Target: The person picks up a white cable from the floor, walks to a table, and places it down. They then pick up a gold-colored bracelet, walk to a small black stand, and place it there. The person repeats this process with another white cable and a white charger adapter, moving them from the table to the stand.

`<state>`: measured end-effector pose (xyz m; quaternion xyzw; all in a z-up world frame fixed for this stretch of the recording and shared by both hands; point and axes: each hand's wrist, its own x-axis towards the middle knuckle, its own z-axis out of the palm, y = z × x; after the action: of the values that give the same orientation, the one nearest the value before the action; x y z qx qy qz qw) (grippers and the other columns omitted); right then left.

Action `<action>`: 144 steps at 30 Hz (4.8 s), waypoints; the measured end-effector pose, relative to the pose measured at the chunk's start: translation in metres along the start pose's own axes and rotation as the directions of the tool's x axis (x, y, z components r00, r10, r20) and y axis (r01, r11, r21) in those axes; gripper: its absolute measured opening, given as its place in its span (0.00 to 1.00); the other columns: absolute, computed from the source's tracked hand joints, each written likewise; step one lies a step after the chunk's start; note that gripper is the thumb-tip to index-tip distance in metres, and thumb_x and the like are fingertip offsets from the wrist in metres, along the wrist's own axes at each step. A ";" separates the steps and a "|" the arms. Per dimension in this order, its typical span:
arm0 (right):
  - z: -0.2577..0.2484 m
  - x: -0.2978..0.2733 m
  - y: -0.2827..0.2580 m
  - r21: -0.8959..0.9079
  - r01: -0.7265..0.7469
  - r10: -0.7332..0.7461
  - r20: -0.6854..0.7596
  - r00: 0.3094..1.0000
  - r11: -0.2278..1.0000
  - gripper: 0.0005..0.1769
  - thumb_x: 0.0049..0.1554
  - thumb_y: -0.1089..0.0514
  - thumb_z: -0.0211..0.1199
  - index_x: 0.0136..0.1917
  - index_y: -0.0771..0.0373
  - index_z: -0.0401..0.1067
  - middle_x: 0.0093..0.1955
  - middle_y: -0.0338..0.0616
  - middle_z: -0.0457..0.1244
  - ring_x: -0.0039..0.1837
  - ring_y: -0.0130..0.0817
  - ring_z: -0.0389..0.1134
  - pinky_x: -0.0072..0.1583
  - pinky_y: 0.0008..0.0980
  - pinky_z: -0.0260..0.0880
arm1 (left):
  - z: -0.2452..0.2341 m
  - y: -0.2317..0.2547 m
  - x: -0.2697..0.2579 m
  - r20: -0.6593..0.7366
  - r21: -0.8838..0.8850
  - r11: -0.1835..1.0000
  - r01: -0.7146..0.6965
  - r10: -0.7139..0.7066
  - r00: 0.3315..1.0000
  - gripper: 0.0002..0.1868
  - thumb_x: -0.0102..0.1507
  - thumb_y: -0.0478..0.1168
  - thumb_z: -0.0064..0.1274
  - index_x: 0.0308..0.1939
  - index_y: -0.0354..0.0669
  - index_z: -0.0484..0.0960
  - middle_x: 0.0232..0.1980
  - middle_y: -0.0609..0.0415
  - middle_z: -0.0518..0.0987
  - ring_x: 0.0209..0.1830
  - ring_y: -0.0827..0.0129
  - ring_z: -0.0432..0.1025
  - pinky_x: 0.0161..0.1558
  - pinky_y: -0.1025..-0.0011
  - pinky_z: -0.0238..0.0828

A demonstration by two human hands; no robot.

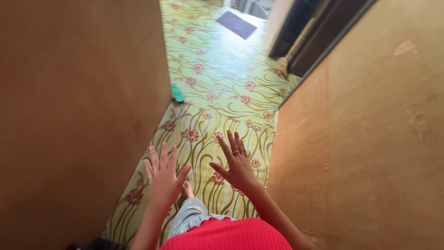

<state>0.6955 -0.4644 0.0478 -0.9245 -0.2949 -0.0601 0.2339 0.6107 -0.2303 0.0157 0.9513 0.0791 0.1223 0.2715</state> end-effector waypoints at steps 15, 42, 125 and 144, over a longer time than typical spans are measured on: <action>-0.014 0.108 0.086 -0.131 -0.270 0.286 0.123 0.950 0.954 0.53 0.60 0.30 0.57 0.84 0.54 0.37 0.87 0.53 0.30 0.86 0.53 0.26 0.80 0.47 0.30 | 0.066 0.032 0.185 0.234 -0.030 0.969 -0.247 0.247 0.940 0.48 0.66 0.74 0.29 0.79 0.45 0.55 0.84 0.47 0.41 0.84 0.53 0.22 0.75 0.47 0.16; -0.006 0.373 0.314 -0.052 -0.092 0.097 0.108 0.989 0.994 0.48 0.60 0.33 0.58 0.82 0.59 0.46 0.85 0.59 0.36 0.85 0.58 0.30 0.79 0.49 0.36 | 0.184 0.083 0.478 0.233 0.016 0.974 -0.225 0.215 0.948 0.43 0.68 0.68 0.37 0.77 0.43 0.58 0.81 0.37 0.45 0.82 0.43 0.27 0.73 0.40 0.20; 0.149 1.367 0.604 0.273 0.571 -0.633 0.320 0.705 0.774 0.45 0.64 0.36 0.54 0.82 0.62 0.46 0.86 0.57 0.36 0.86 0.58 0.29 0.79 0.53 0.34 | 0.303 -0.088 1.320 -0.376 0.145 0.906 0.399 -0.323 0.869 0.44 0.66 0.64 0.44 0.77 0.39 0.54 0.83 0.51 0.45 0.83 0.52 0.30 0.72 0.39 0.24; 0.312 1.545 0.365 0.476 0.733 -0.866 0.373 0.333 0.486 0.44 0.62 0.40 0.60 0.82 0.60 0.48 0.86 0.56 0.37 0.85 0.58 0.30 0.78 0.52 0.36 | 0.143 -0.307 1.400 -0.584 0.043 0.782 0.622 -0.485 0.651 0.37 0.70 0.59 0.39 0.75 0.40 0.60 0.82 0.50 0.53 0.84 0.54 0.32 0.74 0.40 0.22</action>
<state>2.1613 0.2194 0.0121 -0.5935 -0.7721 0.1450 0.1747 1.9652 0.2599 -0.0007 0.8305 0.4553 0.2862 0.1450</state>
